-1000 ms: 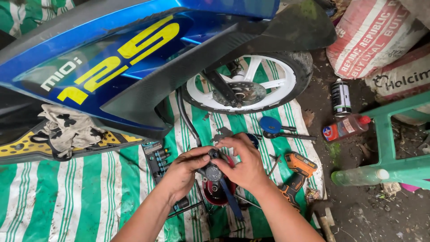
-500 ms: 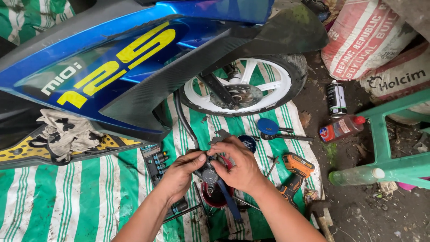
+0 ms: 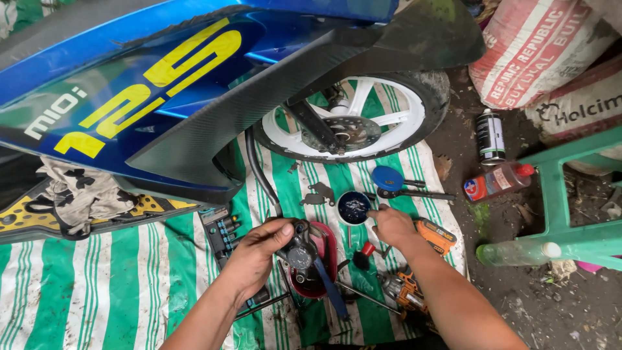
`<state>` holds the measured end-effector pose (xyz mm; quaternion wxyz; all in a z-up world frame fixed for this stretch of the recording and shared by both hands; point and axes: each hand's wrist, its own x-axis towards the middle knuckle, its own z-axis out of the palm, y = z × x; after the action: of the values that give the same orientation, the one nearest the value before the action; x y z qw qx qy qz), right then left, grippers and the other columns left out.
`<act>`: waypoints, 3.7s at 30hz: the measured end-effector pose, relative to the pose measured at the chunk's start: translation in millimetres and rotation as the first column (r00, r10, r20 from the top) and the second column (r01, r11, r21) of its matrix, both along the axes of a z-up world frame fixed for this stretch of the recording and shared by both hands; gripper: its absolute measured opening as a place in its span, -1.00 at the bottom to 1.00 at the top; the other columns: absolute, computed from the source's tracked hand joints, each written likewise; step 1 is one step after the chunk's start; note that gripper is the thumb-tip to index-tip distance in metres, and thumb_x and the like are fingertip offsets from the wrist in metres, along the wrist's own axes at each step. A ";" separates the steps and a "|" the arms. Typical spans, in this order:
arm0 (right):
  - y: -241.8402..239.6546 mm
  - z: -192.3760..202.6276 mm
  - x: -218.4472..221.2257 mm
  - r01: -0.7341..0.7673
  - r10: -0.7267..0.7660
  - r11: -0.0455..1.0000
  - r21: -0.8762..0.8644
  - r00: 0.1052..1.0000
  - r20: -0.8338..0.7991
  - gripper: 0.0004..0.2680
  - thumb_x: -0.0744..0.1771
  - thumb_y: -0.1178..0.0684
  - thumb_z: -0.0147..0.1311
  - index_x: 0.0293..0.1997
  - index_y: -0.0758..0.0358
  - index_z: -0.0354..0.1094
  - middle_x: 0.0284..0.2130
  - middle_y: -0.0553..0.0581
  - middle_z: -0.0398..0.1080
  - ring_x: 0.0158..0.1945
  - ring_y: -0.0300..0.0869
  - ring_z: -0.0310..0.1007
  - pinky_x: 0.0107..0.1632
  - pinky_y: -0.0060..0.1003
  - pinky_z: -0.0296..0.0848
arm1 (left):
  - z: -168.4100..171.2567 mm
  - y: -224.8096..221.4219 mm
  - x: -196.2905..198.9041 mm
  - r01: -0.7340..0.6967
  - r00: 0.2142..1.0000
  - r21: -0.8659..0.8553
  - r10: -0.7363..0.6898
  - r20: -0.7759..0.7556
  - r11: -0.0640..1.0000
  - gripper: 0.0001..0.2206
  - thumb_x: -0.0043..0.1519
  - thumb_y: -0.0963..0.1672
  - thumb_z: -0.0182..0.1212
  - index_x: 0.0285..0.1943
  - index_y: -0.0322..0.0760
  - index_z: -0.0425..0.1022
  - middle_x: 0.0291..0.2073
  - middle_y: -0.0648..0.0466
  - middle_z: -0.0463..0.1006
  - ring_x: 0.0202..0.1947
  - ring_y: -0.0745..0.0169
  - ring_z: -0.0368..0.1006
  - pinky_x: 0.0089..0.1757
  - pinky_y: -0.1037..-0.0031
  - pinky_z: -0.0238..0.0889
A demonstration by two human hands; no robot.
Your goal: The person works on the front brake caliper of a blue scooter, holding the caliper in their hands and fitting brake pads and small hardware into it by hand. They pick up small parts from the tarp, press components into the caliper, and hold the assembly up against the brake disc while continuing to work on it.
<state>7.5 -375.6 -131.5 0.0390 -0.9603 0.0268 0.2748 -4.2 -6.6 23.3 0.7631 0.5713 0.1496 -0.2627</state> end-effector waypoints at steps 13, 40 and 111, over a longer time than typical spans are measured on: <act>19.6 -126.7 41.2 -0.106 0.095 0.959 -0.261 0.994 -0.054 -0.73 0.35 0.18 0.15 0.15 -0.04 0.63 0.25 0.11 0.44 0.13 0.09 0.67 -0.03 0.00 0.68 | 1.6 10.5 -9.2 0.026 0.993 -0.161 -0.007 0.115 0.987 -0.70 0.33 -0.09 0.37 -0.03 -0.54 0.77 -0.13 -0.13 0.78 -0.04 0.01 0.61 0.07 0.25 0.38; 157.7 160.1 -89.7 0.056 -0.137 -0.720 0.691 0.966 -0.221 -0.42 0.27 0.31 0.13 0.56 0.32 0.21 -0.17 0.11 0.21 -0.34 -0.21 0.18 -0.28 -0.26 0.34 | -0.8 -16.3 -3.5 -0.025 0.994 -0.172 0.042 0.098 0.985 -0.72 0.20 -0.03 0.52 -0.07 -0.31 0.81 -0.08 -0.02 0.83 0.07 0.13 0.61 0.27 0.23 0.30; 8.8 22.4 -14.7 0.134 -0.124 0.978 0.157 0.989 -0.074 -0.42 0.38 0.04 0.19 0.66 -0.13 0.10 0.28 0.29 0.44 0.21 0.15 0.54 -0.05 0.07 0.64 | 3.7 4.0 -12.3 0.032 0.985 -0.090 -0.016 0.169 0.995 -0.74 0.32 -0.08 0.42 -0.10 -0.44 0.78 -0.22 0.03 0.70 -0.04 0.15 0.47 0.12 0.30 0.16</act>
<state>-7.2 -366.8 -109.1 0.1335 -0.9409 0.0680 0.3036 -16.5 -2.6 27.0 0.7953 0.5572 0.0654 -0.2295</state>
